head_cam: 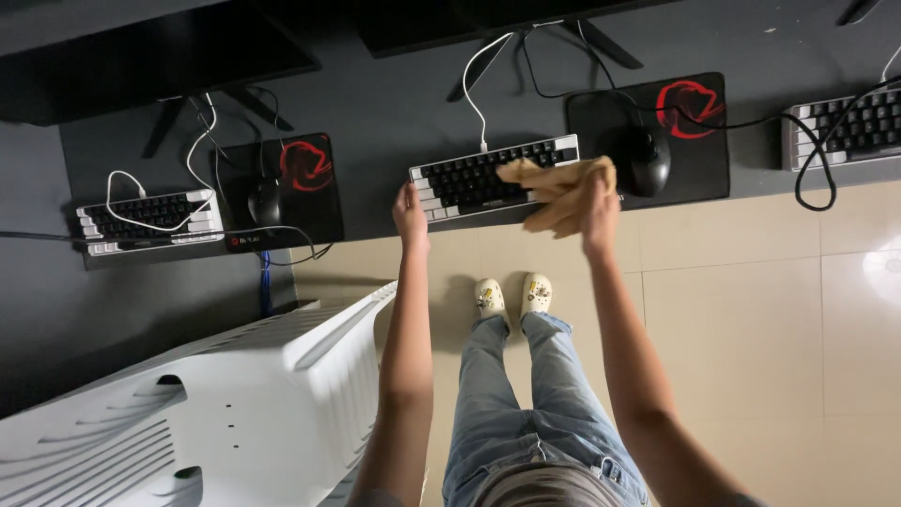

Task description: The person wipes a keyboard, mouse, mousepad, and headphones with a cloth. They lift and wipe each item individually, then return them to the desk. The person also wipes the desk surface between items.

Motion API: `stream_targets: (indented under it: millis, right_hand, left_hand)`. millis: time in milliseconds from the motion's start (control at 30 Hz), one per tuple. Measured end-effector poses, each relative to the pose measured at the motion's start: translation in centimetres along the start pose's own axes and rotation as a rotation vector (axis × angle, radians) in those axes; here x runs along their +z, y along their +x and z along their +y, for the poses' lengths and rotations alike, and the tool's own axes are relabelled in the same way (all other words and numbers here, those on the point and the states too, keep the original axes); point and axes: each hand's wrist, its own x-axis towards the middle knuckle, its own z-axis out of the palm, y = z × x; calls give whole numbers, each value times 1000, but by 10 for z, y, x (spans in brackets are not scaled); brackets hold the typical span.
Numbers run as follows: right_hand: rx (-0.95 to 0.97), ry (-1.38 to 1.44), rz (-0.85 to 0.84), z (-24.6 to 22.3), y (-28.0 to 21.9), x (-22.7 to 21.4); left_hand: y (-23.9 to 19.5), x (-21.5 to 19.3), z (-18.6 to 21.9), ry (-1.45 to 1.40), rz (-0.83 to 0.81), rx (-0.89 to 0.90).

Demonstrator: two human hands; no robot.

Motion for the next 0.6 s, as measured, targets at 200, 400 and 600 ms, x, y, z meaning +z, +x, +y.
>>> stream_targets:
  millis: [200,400,600]
  right_hand:
    - [146,-17,-18,20,20,-15]
    - [158,85,-4,27,11,-10]
    - [191,176,-62,32,15,-10]
  left_hand:
    - [25,7,-18,508,65,198]
    - [19,10,3,392,-12,147]
    - [21,9,5,381,42,210]
